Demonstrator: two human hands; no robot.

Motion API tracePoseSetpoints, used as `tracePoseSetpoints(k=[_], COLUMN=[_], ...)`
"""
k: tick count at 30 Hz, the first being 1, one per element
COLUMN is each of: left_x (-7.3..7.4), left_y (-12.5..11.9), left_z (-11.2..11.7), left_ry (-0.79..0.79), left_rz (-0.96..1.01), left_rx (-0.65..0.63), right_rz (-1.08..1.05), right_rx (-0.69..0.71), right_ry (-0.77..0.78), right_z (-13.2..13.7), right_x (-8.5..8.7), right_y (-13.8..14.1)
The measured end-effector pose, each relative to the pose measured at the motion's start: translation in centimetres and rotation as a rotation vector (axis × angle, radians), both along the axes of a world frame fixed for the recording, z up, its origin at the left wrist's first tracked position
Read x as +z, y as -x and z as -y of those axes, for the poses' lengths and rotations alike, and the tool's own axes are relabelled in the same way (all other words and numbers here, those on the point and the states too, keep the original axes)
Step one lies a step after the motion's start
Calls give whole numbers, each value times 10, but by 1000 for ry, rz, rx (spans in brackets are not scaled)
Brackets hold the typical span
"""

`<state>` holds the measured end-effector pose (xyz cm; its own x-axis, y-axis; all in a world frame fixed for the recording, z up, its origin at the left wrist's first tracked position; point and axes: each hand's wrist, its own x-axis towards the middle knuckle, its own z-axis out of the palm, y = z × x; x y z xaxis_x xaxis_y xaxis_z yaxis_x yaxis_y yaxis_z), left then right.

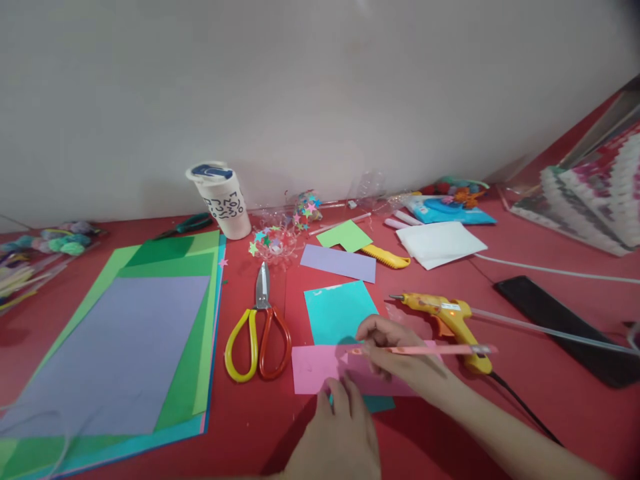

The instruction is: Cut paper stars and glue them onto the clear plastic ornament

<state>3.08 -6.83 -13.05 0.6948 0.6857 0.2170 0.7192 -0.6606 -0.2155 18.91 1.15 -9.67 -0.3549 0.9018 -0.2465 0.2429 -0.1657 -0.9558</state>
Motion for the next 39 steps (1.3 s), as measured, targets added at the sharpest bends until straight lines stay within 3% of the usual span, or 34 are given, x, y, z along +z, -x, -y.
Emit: tracePoseSetpoints(k=[4, 10, 16, 21, 33, 39], left_x=[2, 15, -13, -33, -34, -29], left_y=[-8, -1, -1, 1, -3, -3], left_z=[5, 1, 13, 24, 27, 21], left_ry=[-24, -3, -42, -95, -71, -160], left_rz=[3, 54, 16, 4, 33, -3], left_rx=[-7, -9, 53, 46, 92, 48], right_rz=[44, 149, 280, 345, 370, 338], right_rx=[25, 27, 79, 67, 121, 143], right_ry=[-55, -154, -316, -347, -399, -395], right_z=[7, 13, 16, 16, 16, 15], right_x=[3, -8, -11, -12, -13, -15], right_y=[-6, -5, 2, 3, -4, -4])
